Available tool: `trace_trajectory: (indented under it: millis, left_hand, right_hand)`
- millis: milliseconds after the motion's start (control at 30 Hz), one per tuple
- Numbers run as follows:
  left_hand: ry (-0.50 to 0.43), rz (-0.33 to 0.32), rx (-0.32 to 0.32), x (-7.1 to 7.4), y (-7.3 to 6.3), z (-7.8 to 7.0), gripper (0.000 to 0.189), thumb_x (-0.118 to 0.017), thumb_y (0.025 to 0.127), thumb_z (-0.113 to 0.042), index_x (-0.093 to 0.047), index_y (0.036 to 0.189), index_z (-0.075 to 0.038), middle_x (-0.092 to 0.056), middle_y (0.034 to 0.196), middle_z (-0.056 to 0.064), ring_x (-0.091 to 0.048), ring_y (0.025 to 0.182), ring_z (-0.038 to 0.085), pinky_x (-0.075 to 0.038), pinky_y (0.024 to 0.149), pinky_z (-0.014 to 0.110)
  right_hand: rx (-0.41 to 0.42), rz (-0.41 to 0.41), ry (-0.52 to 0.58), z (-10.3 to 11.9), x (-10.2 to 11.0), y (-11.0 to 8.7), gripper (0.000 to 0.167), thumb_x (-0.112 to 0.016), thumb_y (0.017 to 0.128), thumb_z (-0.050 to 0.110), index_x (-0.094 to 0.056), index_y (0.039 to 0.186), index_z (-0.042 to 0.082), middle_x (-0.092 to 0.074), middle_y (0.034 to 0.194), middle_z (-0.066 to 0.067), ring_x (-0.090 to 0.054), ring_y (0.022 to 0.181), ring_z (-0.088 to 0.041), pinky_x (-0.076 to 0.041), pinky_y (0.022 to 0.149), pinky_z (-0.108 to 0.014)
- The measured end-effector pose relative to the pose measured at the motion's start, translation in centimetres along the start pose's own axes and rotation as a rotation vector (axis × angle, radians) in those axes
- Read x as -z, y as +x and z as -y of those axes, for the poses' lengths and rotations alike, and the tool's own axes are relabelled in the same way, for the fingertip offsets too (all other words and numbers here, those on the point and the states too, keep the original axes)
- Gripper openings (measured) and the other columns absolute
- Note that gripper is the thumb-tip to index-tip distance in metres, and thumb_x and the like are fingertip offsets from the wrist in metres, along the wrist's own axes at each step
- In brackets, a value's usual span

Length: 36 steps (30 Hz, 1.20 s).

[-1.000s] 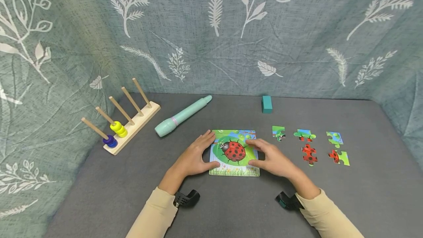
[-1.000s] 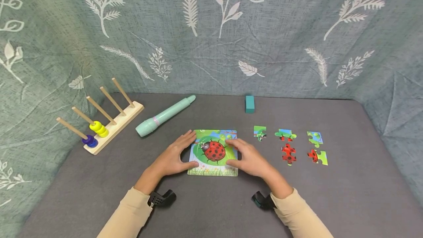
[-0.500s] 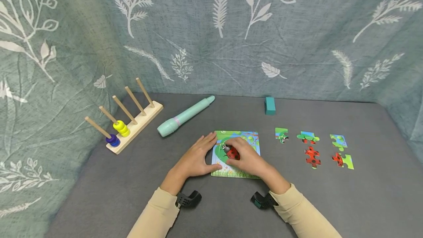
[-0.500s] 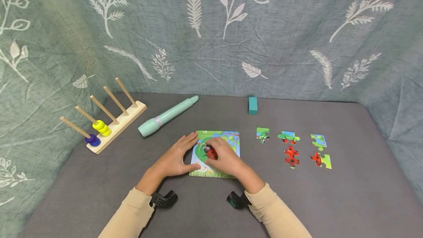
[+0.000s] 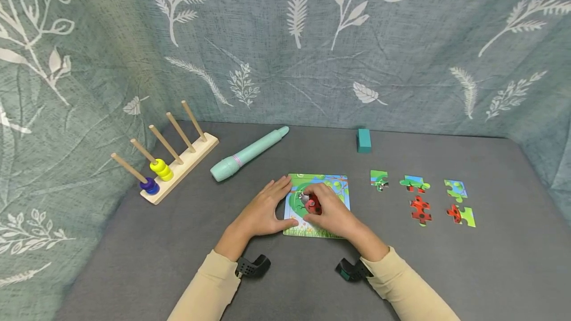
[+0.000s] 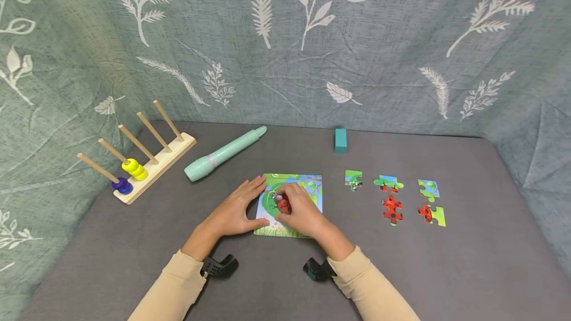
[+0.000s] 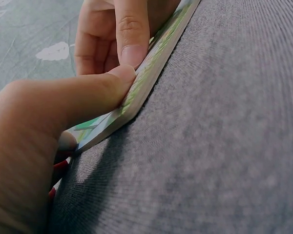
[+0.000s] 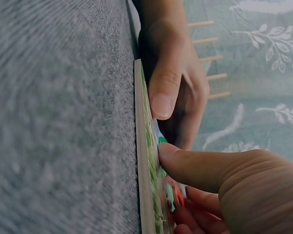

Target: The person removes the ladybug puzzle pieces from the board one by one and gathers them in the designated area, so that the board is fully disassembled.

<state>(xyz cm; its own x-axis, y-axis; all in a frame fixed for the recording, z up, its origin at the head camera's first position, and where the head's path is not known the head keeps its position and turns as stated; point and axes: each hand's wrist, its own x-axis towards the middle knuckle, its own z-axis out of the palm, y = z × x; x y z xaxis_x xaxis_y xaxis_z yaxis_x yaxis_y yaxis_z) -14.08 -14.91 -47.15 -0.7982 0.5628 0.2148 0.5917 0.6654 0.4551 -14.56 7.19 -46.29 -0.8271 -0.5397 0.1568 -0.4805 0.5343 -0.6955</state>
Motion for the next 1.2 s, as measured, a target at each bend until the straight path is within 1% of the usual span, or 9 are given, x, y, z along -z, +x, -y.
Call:
trace_trajectory:
  millis: [133, 267, 433, 533, 700, 767, 933, 1033, 1200]
  left_hand:
    - [0.004, 0.005, 0.007, 0.02, 0.04, -0.08, 0.091, -0.071, 0.078, -0.05, -0.038, 0.143, 0.004, -0.035, 0.151, 0.016, -0.029, 0.142, 0.029, -0.025, 0.118, 0.049]
    - [0.008, 0.009, 0.017, -0.03, 0.05, -0.09, 0.091, -0.072, 0.077, -0.047, -0.038, 0.143, 0.005, -0.035, 0.151, 0.016, -0.029, 0.142, 0.029, -0.024, 0.118, 0.048]
    - [-0.001, 0.005, 0.018, -0.07, 0.06, -0.06, 0.09, -0.072, 0.076, -0.046, -0.038, 0.142, 0.005, -0.035, 0.15, 0.017, -0.03, 0.142, 0.029, -0.024, 0.118, 0.048]
    - [0.001, 0.006, 0.015, -0.06, 0.02, 0.02, 0.091, -0.07, 0.078, -0.051, -0.038, 0.142, 0.005, -0.035, 0.151, 0.017, -0.029, 0.142, 0.029, -0.024, 0.118, 0.048]
    - [0.002, 0.014, 0.017, -0.04, -0.03, 0.07, 0.096, -0.06, 0.081, -0.065, -0.037, 0.143, 0.004, -0.034, 0.151, 0.017, -0.029, 0.142, 0.028, -0.023, 0.119, 0.047]
    - [-0.001, 0.015, 0.02, -0.07, -0.06, 0.04, 0.097, -0.058, 0.081, -0.067, -0.037, 0.143, 0.004, -0.034, 0.151, 0.017, -0.028, 0.142, 0.028, -0.023, 0.119, 0.047]
    - [0.004, 0.017, 0.025, -0.15, -0.1, -0.03, 0.093, -0.065, 0.08, -0.058, -0.036, 0.144, 0.004, -0.033, 0.151, 0.017, -0.028, 0.142, 0.028, -0.023, 0.119, 0.046]
    - [0.006, 0.012, 0.023, -0.22, -0.11, -0.05, 0.092, -0.069, 0.079, -0.052, -0.037, 0.143, 0.004, -0.033, 0.151, 0.017, -0.029, 0.142, 0.029, -0.023, 0.119, 0.047]
    - [0.007, 0.008, 0.028, -0.42, -0.13, -0.13, 0.091, -0.071, 0.077, -0.049, -0.037, 0.143, 0.004, -0.033, 0.152, 0.016, -0.028, 0.142, 0.029, -0.023, 0.119, 0.047]
  right_hand:
    - [-0.01, -0.02, 0.014, -0.03, -0.17, 0.0, 0.046, -0.077, 0.078, 0.008, -0.055, 0.118, 0.003, -0.057, 0.11, -0.01, -0.054, 0.091, -0.018, -0.052, 0.075, -0.031]
    - [0.005, -0.04, 0.027, -0.16, -0.3, 0.0, 0.043, -0.076, 0.078, 0.006, -0.057, 0.117, 0.003, -0.059, 0.104, -0.008, -0.059, 0.085, -0.016, -0.055, 0.072, -0.028]
    - [0.011, -0.057, -0.002, -0.07, -0.41, 0.01, 0.044, -0.076, 0.078, 0.007, -0.059, 0.118, 0.003, -0.059, 0.108, -0.009, -0.059, 0.085, -0.015, -0.054, 0.073, -0.028]
    - [0.004, -0.062, -0.003, 0.0, -0.43, 0.02, 0.043, -0.076, 0.079, 0.008, -0.06, 0.118, 0.003, -0.06, 0.108, -0.009, -0.059, 0.085, -0.015, -0.055, 0.072, -0.028]
    - [0.005, -0.071, -0.017, -0.06, -0.44, 0.02, 0.042, -0.077, 0.079, 0.009, -0.061, 0.118, 0.003, -0.06, 0.106, -0.008, -0.058, 0.083, -0.014, -0.054, 0.07, -0.027]
    - [0.016, -0.074, -0.029, -0.09, -0.44, 0.01, 0.042, -0.077, 0.079, 0.009, -0.061, 0.117, 0.003, -0.06, 0.108, -0.009, -0.059, 0.085, -0.015, -0.054, 0.072, -0.028]
    - [0.032, -0.085, -0.05, -0.07, -0.45, -0.07, 0.041, -0.077, 0.078, 0.009, -0.063, 0.116, 0.003, -0.059, 0.115, -0.01, -0.06, 0.092, -0.019, -0.056, 0.076, -0.032]
    - [0.028, -0.089, -0.049, -0.06, -0.47, -0.13, 0.04, -0.077, 0.078, 0.009, -0.064, 0.115, 0.003, -0.059, 0.116, -0.01, -0.061, 0.092, -0.02, -0.056, 0.077, -0.033]
    - [0.012, -0.09, 0.0, 0.0, -0.22, -0.28, 0.039, -0.077, 0.078, 0.007, -0.062, 0.114, 0.004, -0.06, 0.108, -0.009, -0.062, 0.088, -0.018, -0.057, 0.076, -0.029]
